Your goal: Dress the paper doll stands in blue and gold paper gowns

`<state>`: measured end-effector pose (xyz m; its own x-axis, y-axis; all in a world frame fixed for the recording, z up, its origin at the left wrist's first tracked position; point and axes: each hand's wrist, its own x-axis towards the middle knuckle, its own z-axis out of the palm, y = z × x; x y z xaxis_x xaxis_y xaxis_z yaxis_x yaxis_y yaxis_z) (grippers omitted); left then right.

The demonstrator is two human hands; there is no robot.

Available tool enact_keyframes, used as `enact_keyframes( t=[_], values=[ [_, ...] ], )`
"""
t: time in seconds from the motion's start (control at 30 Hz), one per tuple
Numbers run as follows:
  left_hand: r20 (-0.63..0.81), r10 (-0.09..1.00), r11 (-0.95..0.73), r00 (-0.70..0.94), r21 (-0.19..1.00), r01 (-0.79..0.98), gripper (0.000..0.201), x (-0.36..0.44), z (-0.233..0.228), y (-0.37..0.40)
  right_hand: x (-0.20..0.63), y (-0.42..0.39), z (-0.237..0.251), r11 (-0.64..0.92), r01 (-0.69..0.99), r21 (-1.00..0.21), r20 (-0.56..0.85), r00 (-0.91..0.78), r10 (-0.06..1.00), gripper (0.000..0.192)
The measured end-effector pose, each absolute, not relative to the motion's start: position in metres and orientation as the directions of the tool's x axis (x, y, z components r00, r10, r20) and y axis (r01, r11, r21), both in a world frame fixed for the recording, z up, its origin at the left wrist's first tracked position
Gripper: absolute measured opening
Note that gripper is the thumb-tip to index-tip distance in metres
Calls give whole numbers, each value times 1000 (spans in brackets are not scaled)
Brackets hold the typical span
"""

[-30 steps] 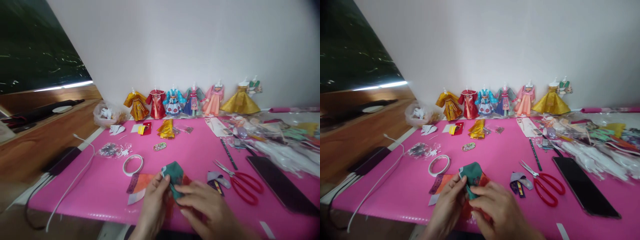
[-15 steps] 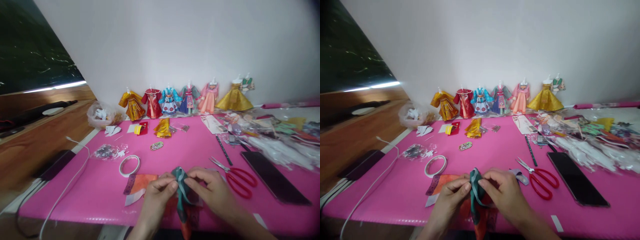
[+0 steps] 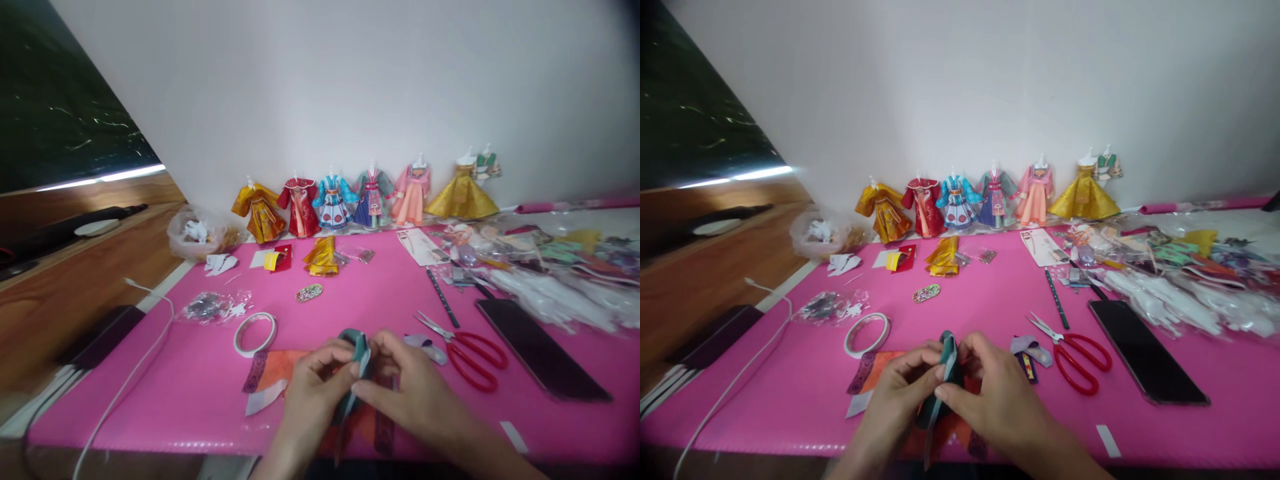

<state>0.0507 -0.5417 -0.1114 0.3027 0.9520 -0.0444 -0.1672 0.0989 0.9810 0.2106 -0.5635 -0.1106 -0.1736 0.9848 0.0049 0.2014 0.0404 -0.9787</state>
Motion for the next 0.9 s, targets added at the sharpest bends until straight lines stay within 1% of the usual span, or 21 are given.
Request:
enact_keyframes(
  t=[0.07, 0.1, 0.17, 0.23, 0.33, 0.47, 0.53, 0.6, 0.7, 0.83, 0.9],
  values=[
    [-19, 948, 77, 317, 982, -171, 19, 51, -112, -542, 213, -563, -114, 34, 153, -988, 3, -201, 980, 12],
    [-23, 950, 80, 311, 982, -171, 21, 50, -113, -542, 216, -562, -116, 35, 142, -989, 4, -210, 978, 13],
    [-73, 954, 125, 290, 978, -164, 27, 48, -116, -541, 222, -561, -117, 35, 137, -990, 7, -205, 979, 21],
    [-153, 956, 193, 251, 971, -144, 34, 45, -118, -540, 230, -559, -117, 30, 101, -994, 11, -180, 984, 26],
    [-204, 962, 229, 181, 965, -130, 42, 43, -121, -538, 238, -556, -119, -8, -51, -999, 0, -149, 989, 32],
    [-159, 978, 182, 136, 967, -180, 42, 43, -123, -537, 240, -555, -125, -148, -290, -945, -101, -170, 980, 38],
    [-135, 982, 163, 134, 961, -224, 39, 43, -122, -537, 238, -555, -127, -206, -339, -918, -144, -198, 970, 37],
    [-126, 983, 156, 132, 954, -255, 37, 43, -120, -536, 237, -555, -128, -219, -337, -916, -159, -197, 967, 35],
    [-153, 979, 184, 135, 948, -261, 37, 42, -116, -535, 237, -555, -126, -201, -300, -932, -156, -167, 974, 33],
    [-172, 972, 208, 159, 946, -249, 39, 43, -114, -535, 237, -554, -124, -180, -277, -944, -147, -136, 980, 34],
    [-161, 973, 198, 168, 952, -234, 42, 44, -115, -537, 237, -554, -123, -151, -228, -962, -125, -126, 984, 36]
  ],
)
